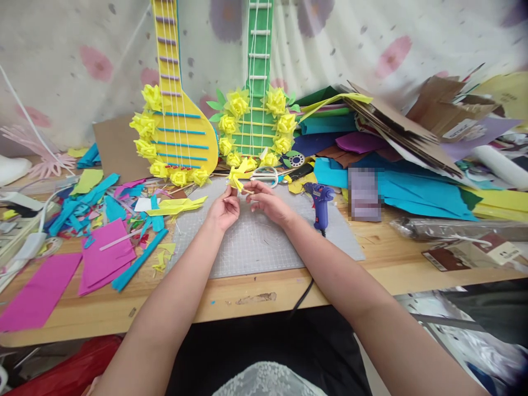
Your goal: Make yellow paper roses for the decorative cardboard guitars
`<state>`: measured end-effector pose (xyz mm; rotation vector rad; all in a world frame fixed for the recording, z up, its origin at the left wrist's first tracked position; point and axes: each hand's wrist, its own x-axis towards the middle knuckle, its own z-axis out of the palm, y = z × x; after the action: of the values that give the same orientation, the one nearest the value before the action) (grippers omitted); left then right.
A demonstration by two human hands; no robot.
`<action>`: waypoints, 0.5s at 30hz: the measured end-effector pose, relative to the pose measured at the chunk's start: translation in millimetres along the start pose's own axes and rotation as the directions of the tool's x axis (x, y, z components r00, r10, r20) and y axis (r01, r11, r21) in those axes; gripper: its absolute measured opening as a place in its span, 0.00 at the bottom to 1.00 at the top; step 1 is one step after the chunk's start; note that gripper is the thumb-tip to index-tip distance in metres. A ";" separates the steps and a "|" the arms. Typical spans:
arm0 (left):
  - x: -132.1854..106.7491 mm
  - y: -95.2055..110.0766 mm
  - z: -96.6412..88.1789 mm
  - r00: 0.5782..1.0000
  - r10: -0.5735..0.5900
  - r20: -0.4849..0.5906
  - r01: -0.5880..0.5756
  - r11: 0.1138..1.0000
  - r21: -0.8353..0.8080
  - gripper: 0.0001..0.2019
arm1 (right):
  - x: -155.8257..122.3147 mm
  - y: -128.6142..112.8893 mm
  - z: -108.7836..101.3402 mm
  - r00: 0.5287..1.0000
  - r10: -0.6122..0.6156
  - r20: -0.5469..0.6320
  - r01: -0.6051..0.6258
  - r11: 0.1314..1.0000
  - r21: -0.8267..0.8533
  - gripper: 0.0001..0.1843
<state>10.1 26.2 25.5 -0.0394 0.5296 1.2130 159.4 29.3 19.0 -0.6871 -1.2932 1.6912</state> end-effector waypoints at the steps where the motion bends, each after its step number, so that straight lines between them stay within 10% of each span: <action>1: -0.3 0.7 -0.3 1.000 -0.031 0.003 0.031 0.999 -0.015 0.07 | -0.2 -1.6 -1.8 1.000 -0.022 -0.001 0.022 1.000 0.014 0.18; 15: -7.3 -3.8 0.2 0.960 -0.278 -0.026 0.278 0.960 0.001 0.11 | 18.3 19.7 -4.2 0.936 -0.226 -0.270 0.086 0.891 -0.446 0.11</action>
<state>11.8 18.4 27.7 -0.1224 0.5303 0.9369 148.3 45.9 0.4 -1.0337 -1.4540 1.1109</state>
